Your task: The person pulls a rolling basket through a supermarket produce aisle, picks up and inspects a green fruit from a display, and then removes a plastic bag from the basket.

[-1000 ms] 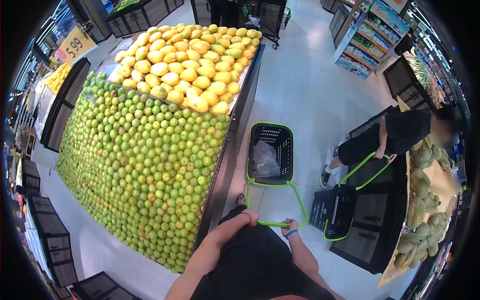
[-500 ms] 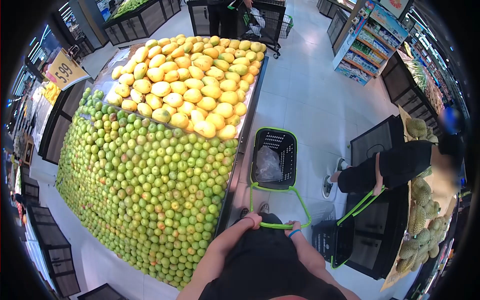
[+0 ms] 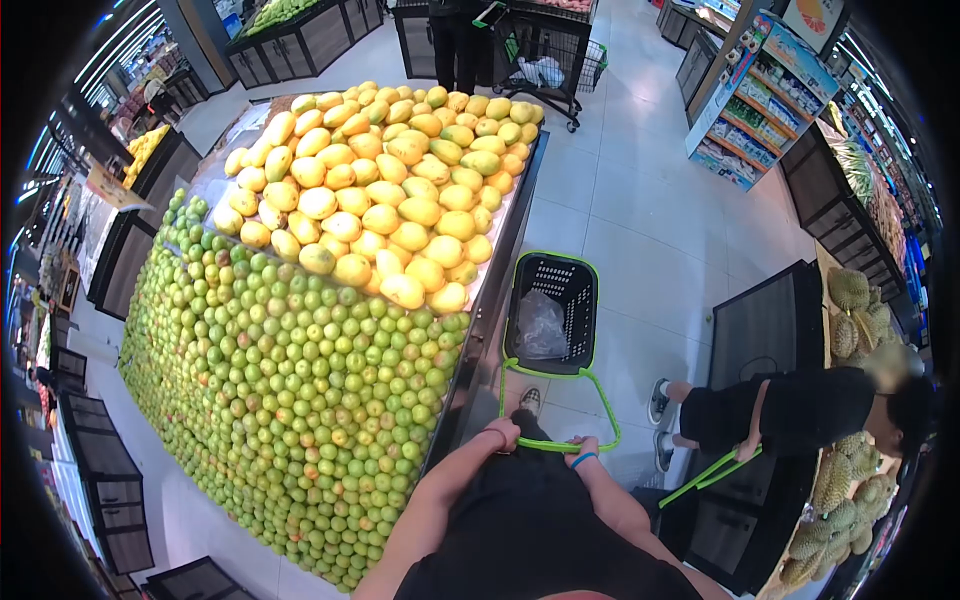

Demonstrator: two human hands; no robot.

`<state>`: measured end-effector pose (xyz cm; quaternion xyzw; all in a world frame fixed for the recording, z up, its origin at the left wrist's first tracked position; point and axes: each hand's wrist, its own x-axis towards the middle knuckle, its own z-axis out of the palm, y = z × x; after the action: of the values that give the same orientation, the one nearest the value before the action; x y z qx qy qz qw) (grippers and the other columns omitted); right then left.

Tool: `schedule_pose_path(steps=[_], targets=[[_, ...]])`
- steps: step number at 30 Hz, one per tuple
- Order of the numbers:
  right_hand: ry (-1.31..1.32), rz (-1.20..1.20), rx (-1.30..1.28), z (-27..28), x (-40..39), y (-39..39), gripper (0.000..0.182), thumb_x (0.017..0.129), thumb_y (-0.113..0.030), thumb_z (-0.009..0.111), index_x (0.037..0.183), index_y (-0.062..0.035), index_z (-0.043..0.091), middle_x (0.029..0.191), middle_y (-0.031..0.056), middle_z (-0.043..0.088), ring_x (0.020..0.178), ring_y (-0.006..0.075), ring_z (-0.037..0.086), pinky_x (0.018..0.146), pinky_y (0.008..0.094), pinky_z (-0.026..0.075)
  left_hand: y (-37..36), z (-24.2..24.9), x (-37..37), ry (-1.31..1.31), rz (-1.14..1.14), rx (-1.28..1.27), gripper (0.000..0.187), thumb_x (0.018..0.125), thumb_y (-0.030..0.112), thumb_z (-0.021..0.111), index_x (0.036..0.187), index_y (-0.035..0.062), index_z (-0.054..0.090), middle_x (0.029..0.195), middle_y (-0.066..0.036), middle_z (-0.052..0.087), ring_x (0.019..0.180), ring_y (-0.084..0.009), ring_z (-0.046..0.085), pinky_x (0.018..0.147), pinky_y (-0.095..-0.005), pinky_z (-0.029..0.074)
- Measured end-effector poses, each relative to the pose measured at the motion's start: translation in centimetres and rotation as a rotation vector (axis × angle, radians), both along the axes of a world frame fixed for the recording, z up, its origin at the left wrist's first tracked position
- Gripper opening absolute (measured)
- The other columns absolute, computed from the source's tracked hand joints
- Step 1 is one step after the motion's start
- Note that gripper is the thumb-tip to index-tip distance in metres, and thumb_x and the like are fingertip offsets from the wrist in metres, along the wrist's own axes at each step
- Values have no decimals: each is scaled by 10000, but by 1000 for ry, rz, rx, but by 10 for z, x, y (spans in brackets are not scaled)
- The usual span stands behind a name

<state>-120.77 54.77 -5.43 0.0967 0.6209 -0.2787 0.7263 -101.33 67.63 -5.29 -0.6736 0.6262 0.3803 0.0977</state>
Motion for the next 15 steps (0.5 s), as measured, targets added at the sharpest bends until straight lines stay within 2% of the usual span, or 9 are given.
schedule_pose_path(steps=[3,5,8,10,15], targets=[[95,25,13,13,15,-32,58,789,-70,364,834,-61,400,661,68,428,481,159,394,492,317,399,-29,13,8,-15,25,15,253,717,264,610,900,111,695,952,-148,654,971,-312,586,917,-395,423],[-21,68,-33,-5,18,-52,47,798,-106,366,752,-98,372,601,44,383,461,161,365,483,297,395,-45,18,12,-18,45,18,252,710,261,622,907,122,695,956,-146,654,971,-312,585,913,-399,426],[-16,69,4,-8,25,-78,64,800,-113,374,737,-101,378,598,41,390,458,157,365,484,299,401,-72,23,24,-13,50,36,260,687,250,651,908,121,694,943,-144,654,969,-318,585,898,-403,437],[-2,58,-30,0,31,-89,68,797,-110,379,730,-103,380,600,40,396,458,154,371,483,299,400,-89,22,27,-7,-4,58,284,682,244,622,896,72,693,950,-161,658,979,-313,598,883,-380,454],[-25,60,-37,8,35,-123,80,790,-95,384,710,-104,389,606,38,407,466,144,394,479,299,397,-126,32,31,-41,-27,82,301,679,244,623,922,79,689,961,-155,659,985,-308,598,894,-378,451]])
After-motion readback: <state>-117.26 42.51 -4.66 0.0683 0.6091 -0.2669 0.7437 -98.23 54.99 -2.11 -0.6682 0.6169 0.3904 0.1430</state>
